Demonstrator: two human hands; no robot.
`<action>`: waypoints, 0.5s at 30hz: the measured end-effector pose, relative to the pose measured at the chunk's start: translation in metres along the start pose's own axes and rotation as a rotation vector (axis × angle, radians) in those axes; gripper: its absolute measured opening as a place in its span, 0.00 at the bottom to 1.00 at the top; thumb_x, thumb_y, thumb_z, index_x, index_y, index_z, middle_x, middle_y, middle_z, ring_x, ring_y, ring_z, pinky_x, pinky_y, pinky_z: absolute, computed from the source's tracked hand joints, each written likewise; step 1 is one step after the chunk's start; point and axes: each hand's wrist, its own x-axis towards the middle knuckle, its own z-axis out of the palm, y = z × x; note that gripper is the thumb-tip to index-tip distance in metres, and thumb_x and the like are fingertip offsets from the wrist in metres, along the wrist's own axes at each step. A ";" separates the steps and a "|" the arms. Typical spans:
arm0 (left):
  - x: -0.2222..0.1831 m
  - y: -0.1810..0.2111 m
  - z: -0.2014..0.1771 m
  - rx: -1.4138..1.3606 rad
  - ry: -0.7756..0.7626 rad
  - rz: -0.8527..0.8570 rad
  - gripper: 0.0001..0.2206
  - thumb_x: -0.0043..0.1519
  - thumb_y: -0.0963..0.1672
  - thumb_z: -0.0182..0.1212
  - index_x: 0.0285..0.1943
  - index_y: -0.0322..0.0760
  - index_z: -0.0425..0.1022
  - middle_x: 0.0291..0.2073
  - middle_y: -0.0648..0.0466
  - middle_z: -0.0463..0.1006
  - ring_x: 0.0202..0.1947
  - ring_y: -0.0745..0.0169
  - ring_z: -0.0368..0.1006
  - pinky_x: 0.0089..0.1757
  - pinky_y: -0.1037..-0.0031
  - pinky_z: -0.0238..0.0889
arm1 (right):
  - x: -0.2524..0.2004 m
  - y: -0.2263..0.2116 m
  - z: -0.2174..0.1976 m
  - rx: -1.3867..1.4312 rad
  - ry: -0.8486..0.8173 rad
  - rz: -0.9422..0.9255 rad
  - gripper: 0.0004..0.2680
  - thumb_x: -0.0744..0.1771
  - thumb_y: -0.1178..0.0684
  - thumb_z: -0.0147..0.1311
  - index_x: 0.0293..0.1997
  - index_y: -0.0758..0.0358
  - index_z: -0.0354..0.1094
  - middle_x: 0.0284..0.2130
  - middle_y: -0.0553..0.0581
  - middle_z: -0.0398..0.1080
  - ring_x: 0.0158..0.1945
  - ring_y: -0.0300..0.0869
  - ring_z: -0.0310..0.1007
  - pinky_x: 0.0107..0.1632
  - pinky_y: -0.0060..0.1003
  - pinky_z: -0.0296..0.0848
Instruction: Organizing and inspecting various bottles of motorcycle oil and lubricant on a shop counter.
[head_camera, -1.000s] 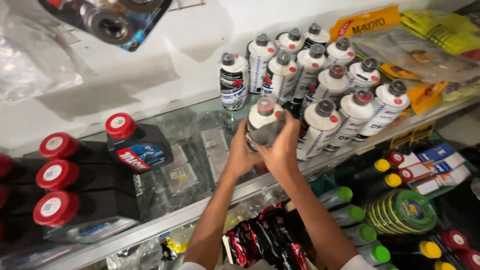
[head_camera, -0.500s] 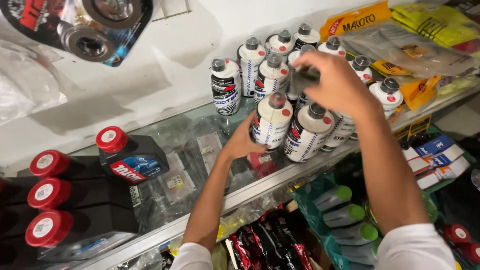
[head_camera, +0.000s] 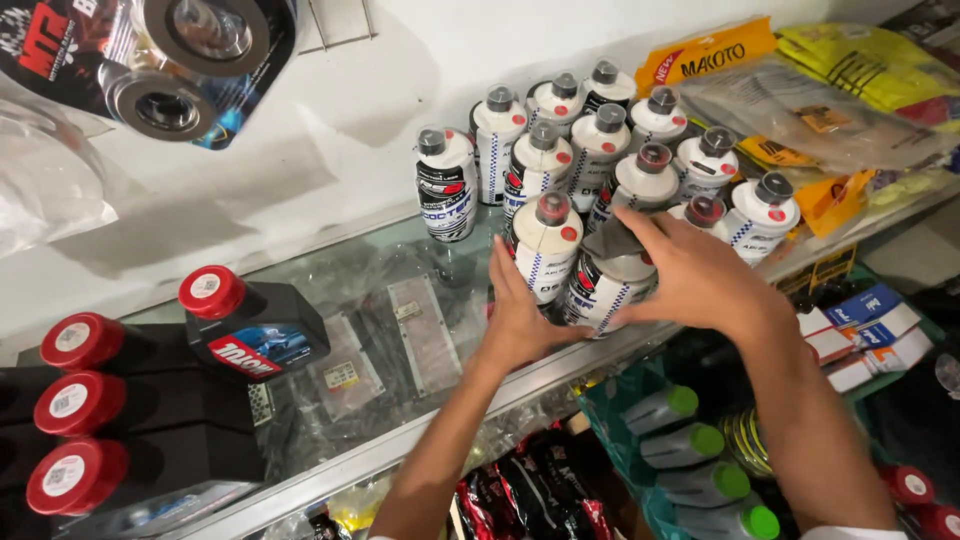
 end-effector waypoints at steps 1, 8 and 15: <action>-0.001 0.000 0.004 0.030 0.013 -0.021 0.78 0.32 0.49 0.87 0.78 0.34 0.12 0.72 0.20 0.32 0.73 0.14 0.37 0.68 0.38 0.40 | -0.004 0.001 0.009 -0.079 0.024 0.036 0.43 0.54 0.35 0.73 0.76 0.53 0.50 0.54 0.69 0.69 0.59 0.64 0.71 0.59 0.59 0.69; 0.021 -0.014 0.013 -0.030 0.017 0.042 0.79 0.30 0.53 0.86 0.77 0.29 0.12 0.69 0.18 0.35 0.72 0.11 0.37 0.68 0.37 0.38 | 0.008 0.024 0.023 -0.244 0.035 0.009 0.44 0.53 0.31 0.73 0.75 0.50 0.49 0.54 0.64 0.72 0.58 0.59 0.71 0.56 0.55 0.68; 0.024 -0.036 -0.003 -0.071 -0.062 0.182 0.51 0.59 0.46 0.66 0.81 0.33 0.24 0.73 0.22 0.41 0.73 0.14 0.41 0.67 0.37 0.41 | -0.009 0.020 0.004 0.141 0.207 -0.109 0.43 0.52 0.39 0.76 0.72 0.61 0.55 0.57 0.75 0.68 0.62 0.68 0.65 0.61 0.62 0.61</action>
